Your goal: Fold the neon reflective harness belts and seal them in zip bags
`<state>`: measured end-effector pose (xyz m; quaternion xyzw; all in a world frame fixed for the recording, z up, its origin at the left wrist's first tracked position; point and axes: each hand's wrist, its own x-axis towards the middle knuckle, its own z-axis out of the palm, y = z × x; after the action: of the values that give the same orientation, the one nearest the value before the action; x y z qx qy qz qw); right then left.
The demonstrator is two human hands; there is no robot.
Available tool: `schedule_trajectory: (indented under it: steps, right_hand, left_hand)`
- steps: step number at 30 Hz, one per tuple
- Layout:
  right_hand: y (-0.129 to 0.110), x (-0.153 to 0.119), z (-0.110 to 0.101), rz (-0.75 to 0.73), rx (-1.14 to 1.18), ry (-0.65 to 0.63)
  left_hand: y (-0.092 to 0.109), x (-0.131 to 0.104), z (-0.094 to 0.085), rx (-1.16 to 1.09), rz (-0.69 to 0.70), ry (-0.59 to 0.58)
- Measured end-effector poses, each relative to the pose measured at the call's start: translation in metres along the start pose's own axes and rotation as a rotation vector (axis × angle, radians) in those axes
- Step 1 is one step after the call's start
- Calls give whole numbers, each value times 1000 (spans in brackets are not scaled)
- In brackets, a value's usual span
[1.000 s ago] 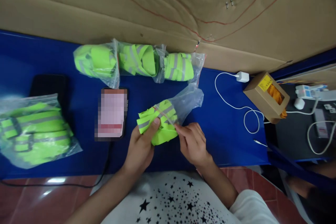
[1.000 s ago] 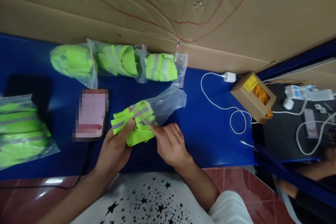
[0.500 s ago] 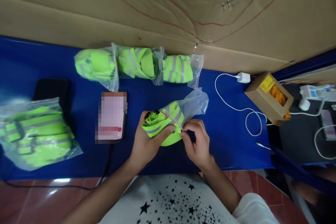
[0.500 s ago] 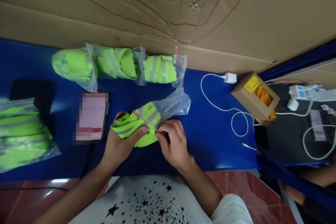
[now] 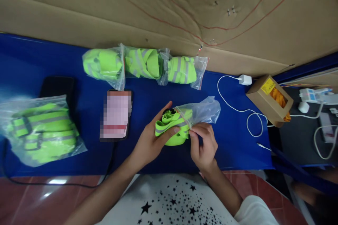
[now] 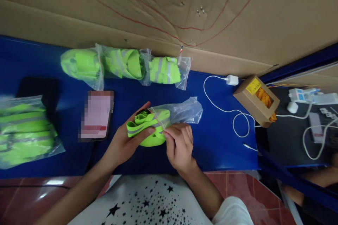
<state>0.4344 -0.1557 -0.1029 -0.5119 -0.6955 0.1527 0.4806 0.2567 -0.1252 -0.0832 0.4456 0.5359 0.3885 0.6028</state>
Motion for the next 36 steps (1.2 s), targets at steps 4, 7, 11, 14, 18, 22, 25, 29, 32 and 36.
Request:
schedule_trajectory:
  steps: [4,7,11,14,18,22,25,29,32,36]
  right_hand:
    - [-3,5,-6,37,-69,6]
    - [-7,15,-13,26,-136,-73]
    - [-11,27,-22,-98,-202,-299]
    - [-12,32,-23,-141,-152,-370]
    - [-14,33,-23,-220,-84,-463]
    - [-13,33,-26,-265,-183,-449]
    - [-11,34,-32,-349,-282,-492]
    - [-11,33,-39,-427,-377,-489]
    - [-14,29,-42,-452,-395,-460]
    - [-14,25,-39,-387,-333,-379]
  left_hand:
    - [2,0,-6,-38,-34,-48]
    - [-3,-1,-9,40,-18,-153]
    - [-7,0,-15,95,1,-177]
    - [-6,3,-20,113,-25,-233]
    - [-7,7,-23,94,-51,-341]
    - [-8,9,-23,30,-68,-347]
    - [-7,7,-22,39,-72,-324]
    - [-5,3,-23,32,-56,-310]
    - [-3,0,-26,-9,22,-281]
    - [1,-5,-27,-108,139,-145]
